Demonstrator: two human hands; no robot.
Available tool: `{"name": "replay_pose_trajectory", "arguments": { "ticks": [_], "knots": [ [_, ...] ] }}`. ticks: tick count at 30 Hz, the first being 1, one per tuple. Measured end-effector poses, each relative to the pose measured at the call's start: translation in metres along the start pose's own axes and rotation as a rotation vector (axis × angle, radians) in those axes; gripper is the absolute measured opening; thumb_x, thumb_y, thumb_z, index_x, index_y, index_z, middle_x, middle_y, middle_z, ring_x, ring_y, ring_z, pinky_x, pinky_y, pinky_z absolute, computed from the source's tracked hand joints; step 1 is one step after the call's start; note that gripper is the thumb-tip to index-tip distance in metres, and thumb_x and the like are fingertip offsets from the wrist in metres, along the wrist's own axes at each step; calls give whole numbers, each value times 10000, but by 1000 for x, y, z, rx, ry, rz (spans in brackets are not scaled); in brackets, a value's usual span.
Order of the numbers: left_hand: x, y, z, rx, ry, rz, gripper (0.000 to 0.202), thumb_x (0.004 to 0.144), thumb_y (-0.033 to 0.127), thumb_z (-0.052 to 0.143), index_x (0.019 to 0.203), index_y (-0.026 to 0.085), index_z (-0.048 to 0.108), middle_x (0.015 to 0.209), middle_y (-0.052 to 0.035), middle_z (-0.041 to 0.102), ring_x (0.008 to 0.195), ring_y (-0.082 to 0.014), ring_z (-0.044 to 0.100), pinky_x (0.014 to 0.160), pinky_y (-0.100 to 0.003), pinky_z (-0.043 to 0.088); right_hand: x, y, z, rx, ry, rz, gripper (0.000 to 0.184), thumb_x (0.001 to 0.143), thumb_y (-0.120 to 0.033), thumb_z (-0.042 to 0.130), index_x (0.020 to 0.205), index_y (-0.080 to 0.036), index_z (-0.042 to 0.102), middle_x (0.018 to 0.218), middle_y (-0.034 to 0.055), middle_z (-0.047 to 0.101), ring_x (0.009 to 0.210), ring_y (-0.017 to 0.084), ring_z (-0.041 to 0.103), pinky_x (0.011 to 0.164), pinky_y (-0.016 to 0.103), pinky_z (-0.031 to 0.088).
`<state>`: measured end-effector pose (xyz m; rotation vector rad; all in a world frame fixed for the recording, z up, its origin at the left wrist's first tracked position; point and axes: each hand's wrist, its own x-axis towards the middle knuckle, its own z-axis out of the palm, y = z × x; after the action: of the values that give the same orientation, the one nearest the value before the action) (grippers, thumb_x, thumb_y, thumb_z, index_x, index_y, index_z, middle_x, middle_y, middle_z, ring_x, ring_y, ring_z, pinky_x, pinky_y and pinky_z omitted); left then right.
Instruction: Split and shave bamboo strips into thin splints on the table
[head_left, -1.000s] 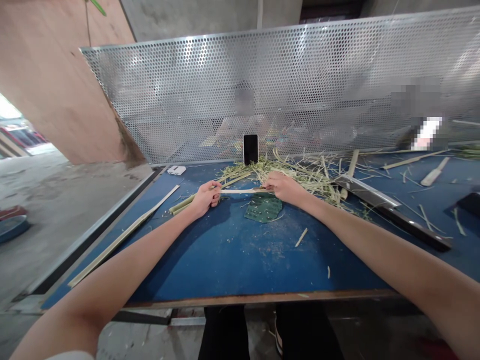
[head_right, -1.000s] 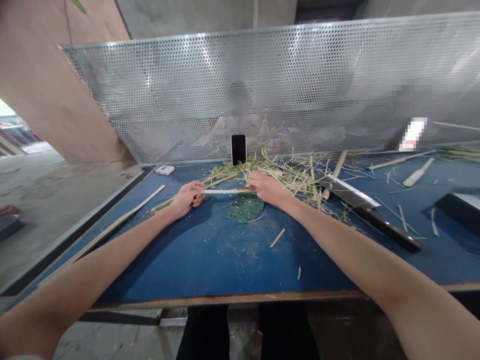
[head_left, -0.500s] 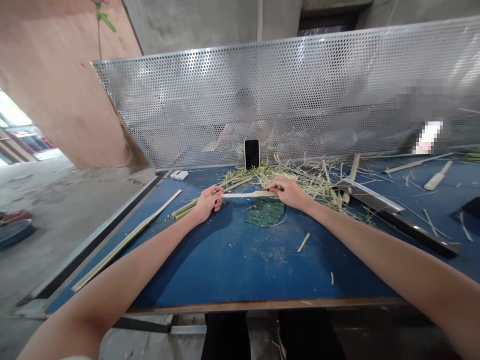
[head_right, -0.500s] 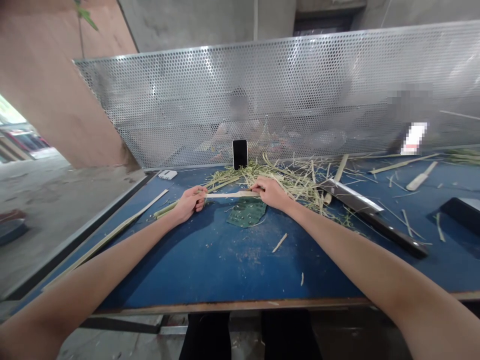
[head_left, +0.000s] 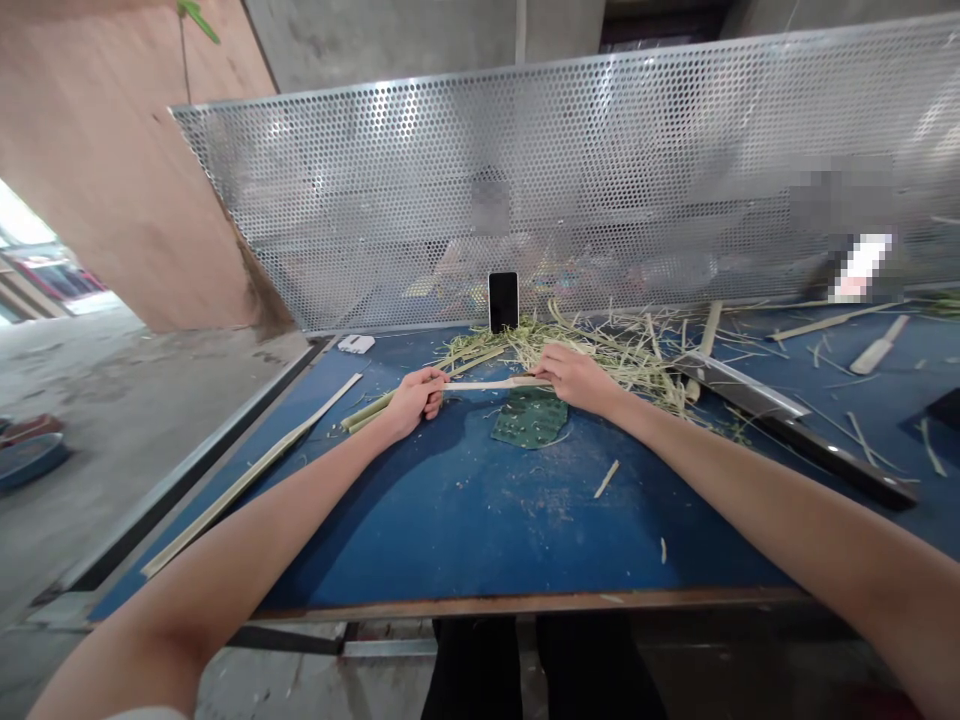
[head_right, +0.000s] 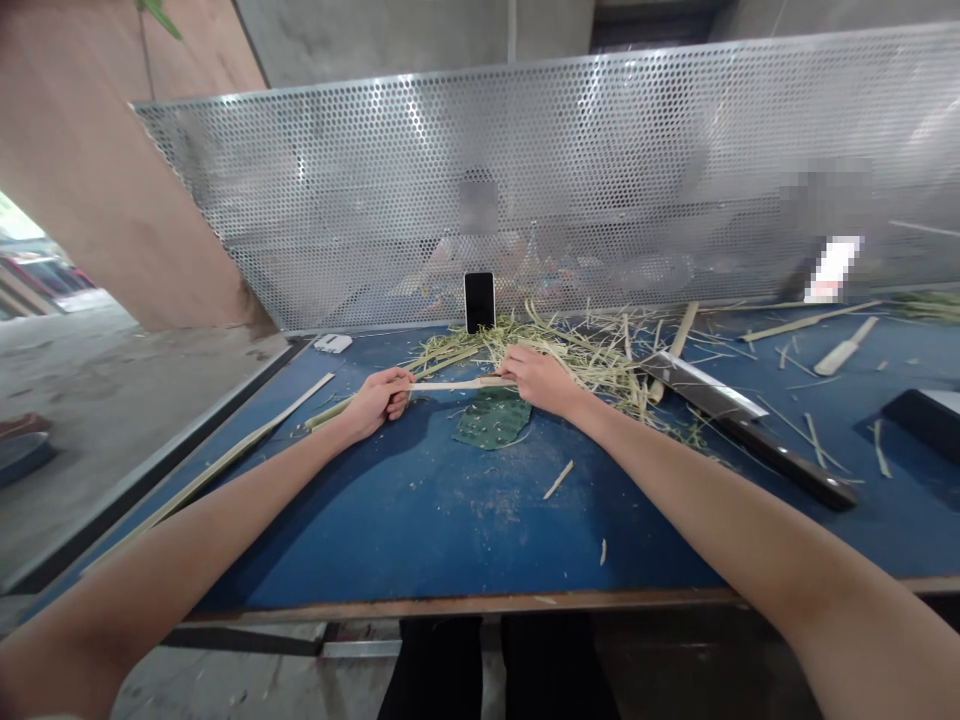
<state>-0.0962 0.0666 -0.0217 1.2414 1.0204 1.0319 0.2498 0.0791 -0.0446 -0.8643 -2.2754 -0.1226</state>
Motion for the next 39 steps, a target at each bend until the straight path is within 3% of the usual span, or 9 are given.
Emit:
{"name": "replay_pose_trajectory", "arguments": {
  "ticks": [9,15,24,39],
  "knots": [
    [-1,3,3,47,16,-26,70,946,155,690,916,163,627,520,95,397,387,-69,331,376,-190,263,4,9,7,130,-23,54,226,986,-146,536,818,-228,662,925,83,677,911,246,637,768,374,496],
    [-1,3,2,44,6,-16,82,958,161,702,914,158,633,524,91,403,391,-65,338,386,-187,265,3,12,7,227,-2,156,178,954,-184,589,879,-239,741,891,61,695,818,229,622,762,381,490],
    [0,0,0,36,-21,26,158,948,241,760,895,165,633,539,87,409,409,-66,354,390,-185,291,-1,5,1,190,141,96,176,1008,-195,583,924,-242,731,901,67,678,851,240,627,778,386,484],
    [2,-3,0,32,-20,35,148,947,251,754,890,169,646,541,81,410,410,-70,353,382,-188,286,-2,6,0,162,110,42,177,1008,-165,587,927,-245,722,920,60,675,856,232,629,771,374,479]
  ]
}}
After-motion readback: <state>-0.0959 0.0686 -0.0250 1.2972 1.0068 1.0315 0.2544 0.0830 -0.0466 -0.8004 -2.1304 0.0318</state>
